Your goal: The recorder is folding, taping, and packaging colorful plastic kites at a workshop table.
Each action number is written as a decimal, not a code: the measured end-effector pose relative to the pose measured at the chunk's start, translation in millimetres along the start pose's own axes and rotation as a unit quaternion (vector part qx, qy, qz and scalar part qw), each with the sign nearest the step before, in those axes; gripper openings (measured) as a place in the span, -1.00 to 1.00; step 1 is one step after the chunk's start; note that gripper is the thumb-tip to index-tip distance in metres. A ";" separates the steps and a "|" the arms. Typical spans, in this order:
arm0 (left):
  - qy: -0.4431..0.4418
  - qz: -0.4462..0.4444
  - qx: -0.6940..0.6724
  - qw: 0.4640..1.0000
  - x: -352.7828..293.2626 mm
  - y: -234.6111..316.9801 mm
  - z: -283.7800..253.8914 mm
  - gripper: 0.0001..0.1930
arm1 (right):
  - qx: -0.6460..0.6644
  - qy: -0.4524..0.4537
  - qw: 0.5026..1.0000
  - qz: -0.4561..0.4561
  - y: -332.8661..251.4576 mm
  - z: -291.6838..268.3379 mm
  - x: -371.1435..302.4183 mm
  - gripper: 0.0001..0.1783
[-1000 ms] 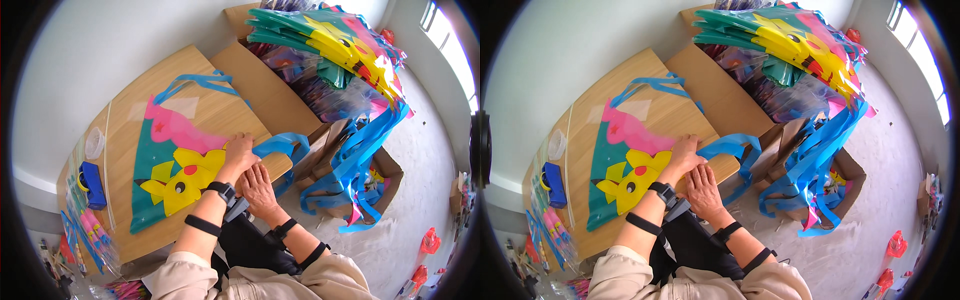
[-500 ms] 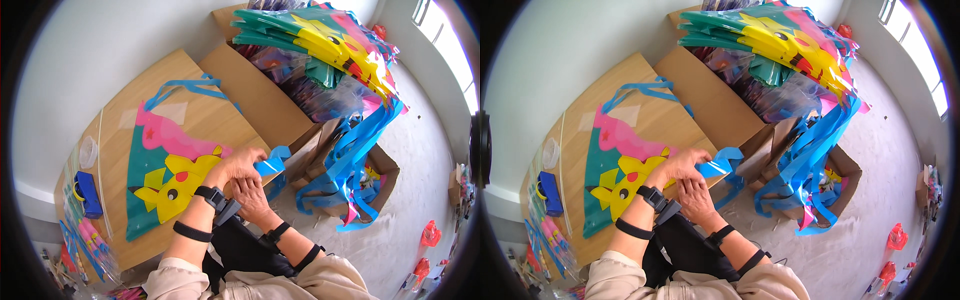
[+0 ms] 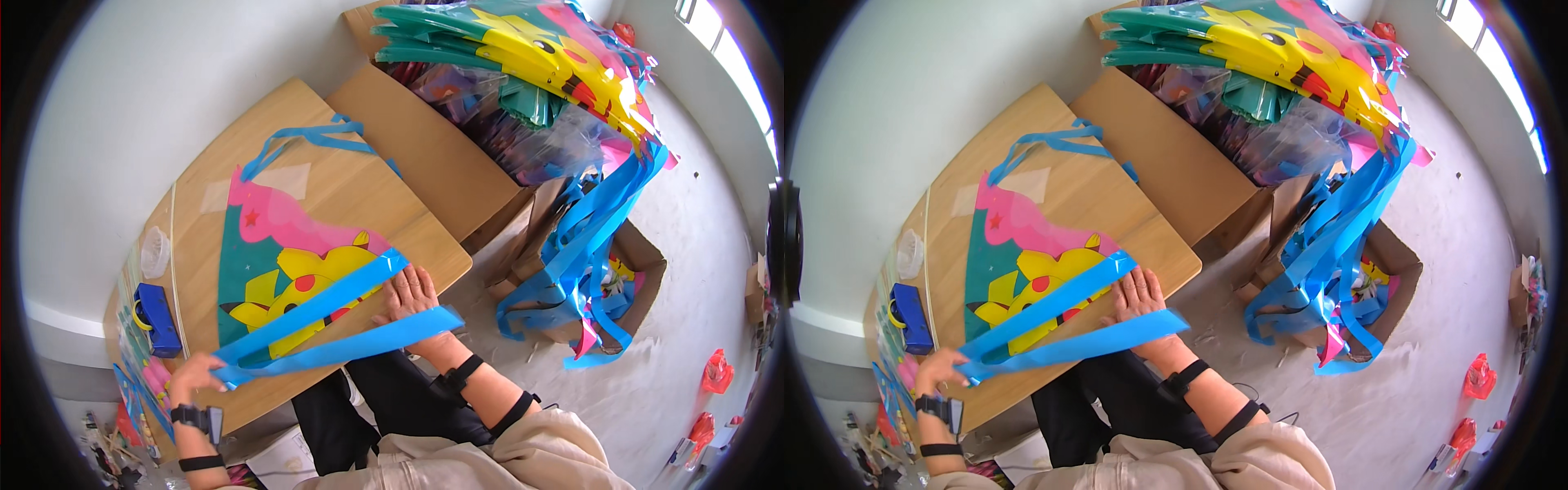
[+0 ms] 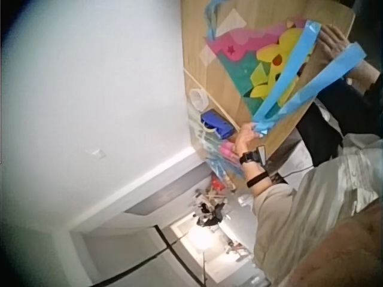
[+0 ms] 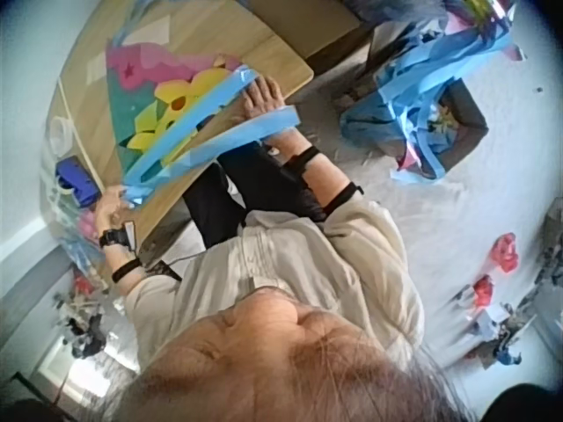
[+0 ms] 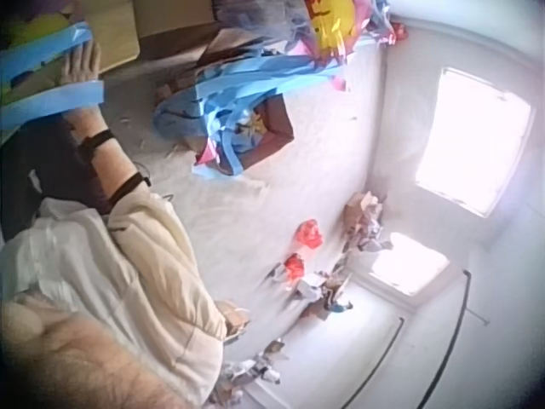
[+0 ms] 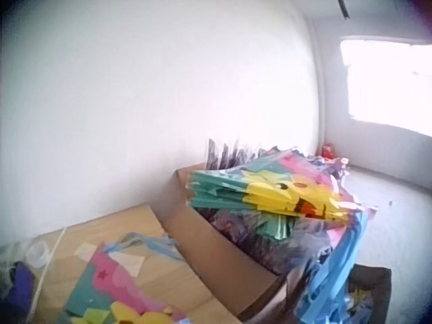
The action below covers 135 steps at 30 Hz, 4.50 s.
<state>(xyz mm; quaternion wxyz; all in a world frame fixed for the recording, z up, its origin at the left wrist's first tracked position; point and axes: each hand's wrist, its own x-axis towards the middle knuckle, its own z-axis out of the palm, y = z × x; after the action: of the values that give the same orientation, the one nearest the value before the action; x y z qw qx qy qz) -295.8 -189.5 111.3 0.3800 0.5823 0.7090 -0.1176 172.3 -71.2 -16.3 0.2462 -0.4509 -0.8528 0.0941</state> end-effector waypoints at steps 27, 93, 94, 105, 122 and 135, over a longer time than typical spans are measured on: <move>0.170 0.266 -0.207 0.926 169.7 298.7 75.2 -0.71 | -0.004 -0.036 0.999 0.035 0.2 -18.3 4.3 -0.27; 0.286 -0.041 -0.126 0.949 46.9 51.7 76.7 -0.72 | -0.130 -0.101 0.985 0.051 4.1 -9.3 37.0 -0.08; 0.297 -0.048 -0.120 0.946 44.7 49.9 79.6 -0.71 | -0.138 -0.097 0.985 0.024 -13.0 -11.4 41.4 -0.07; 0.311 -0.049 -0.113 0.942 47.6 45.8 86.3 -0.68 | 0.072 -0.147 0.965 -0.206 -188.1 78.0 31.1 -0.12; 0.437 -0.085 -0.255 0.858 -42.5 -16.0 41.0 -0.85 | 0.082 -0.143 0.967 -0.196 -185.8 79.6 28.9 -0.13; 0.417 0.487 -0.258 0.723 0.3 304.5 38.5 -0.40 | 0.054 -0.187 0.966 -0.173 -189.7 96.9 19.1 -0.14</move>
<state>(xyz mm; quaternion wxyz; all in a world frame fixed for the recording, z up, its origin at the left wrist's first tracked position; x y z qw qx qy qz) -1.7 -123.1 168.8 0.1860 0.7172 0.4176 0.5259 -22.7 -159.0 -20.8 0.1188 -0.2572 -0.9423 0.1784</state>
